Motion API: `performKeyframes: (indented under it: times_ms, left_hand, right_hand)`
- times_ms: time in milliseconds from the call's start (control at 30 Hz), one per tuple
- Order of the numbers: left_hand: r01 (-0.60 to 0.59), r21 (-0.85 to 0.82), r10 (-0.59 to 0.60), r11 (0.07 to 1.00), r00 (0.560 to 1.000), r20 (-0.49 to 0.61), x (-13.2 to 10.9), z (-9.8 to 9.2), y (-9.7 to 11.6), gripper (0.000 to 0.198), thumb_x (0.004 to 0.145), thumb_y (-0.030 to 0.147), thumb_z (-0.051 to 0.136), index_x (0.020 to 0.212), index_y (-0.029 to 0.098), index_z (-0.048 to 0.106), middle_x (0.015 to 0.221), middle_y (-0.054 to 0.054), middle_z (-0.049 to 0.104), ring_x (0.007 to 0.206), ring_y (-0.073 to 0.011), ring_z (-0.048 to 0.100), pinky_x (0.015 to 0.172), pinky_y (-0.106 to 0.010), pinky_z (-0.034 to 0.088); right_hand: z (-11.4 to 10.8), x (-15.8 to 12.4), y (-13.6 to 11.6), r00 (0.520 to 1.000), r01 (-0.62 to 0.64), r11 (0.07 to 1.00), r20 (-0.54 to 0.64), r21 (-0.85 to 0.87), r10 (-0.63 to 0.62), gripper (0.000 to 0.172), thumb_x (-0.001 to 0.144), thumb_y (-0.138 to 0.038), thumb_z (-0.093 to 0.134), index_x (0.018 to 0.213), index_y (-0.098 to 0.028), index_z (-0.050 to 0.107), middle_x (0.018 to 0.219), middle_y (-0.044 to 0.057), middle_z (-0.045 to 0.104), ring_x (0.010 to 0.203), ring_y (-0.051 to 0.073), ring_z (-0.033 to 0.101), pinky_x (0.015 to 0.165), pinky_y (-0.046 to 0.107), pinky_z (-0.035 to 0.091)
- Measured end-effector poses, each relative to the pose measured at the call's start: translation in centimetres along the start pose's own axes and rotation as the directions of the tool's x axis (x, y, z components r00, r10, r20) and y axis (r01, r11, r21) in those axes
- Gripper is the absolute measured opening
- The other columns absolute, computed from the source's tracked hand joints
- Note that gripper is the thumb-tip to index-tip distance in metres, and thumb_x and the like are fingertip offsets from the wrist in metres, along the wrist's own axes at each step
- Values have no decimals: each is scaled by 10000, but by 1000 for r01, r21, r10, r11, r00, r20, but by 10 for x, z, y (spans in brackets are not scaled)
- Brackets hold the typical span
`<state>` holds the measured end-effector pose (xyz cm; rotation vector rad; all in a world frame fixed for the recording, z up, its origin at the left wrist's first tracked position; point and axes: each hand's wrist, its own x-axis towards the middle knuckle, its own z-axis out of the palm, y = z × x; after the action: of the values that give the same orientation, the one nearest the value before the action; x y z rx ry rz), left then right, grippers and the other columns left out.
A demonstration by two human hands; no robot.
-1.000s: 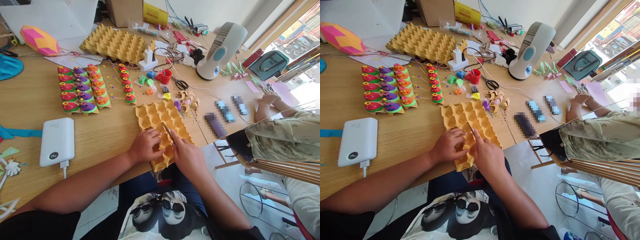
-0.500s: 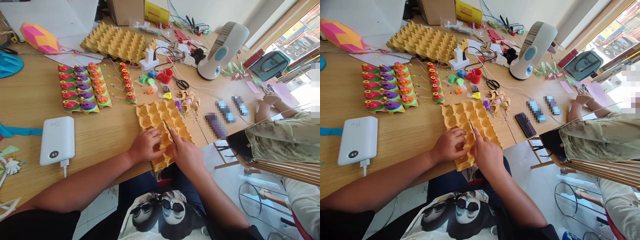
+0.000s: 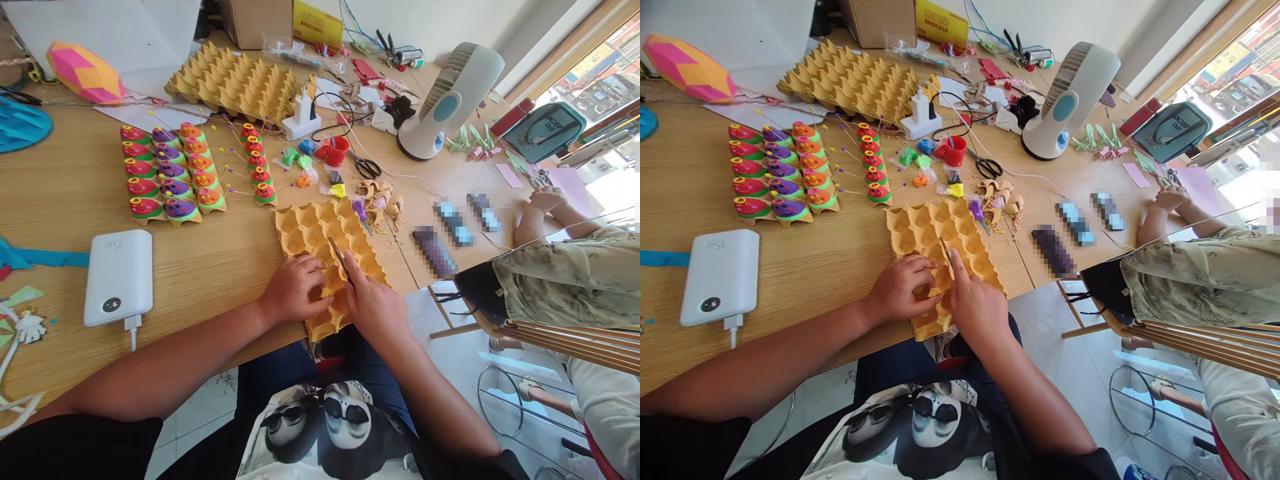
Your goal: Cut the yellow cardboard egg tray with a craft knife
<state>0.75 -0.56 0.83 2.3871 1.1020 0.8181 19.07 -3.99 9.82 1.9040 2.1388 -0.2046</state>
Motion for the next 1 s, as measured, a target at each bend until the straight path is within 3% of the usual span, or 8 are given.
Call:
performKeyframes:
  times_ms: [600,1000]
  left_hand:
    - [9,9,-10,1000,1000,27,0,-1,0,251,819,453,736,808,205,702,1161,-103,721,1079,-293,656,910,-459,524]
    - [17,-4,-17,1000,1000,15,0,-1,0,237,823,449,727,790,216,699,1152,-95,726,1088,-294,656,926,-467,529]
  right_hand:
    - [6,1,2,999,29,1000,-17,-6,-29,613,1088,-326,369,1678,-319,201,1037,31,772,835,179,739,666,249,501]
    - [-1,5,-3,998,28,998,49,-54,-25,640,1075,-323,366,1684,-322,170,1047,45,785,856,195,756,701,265,533]
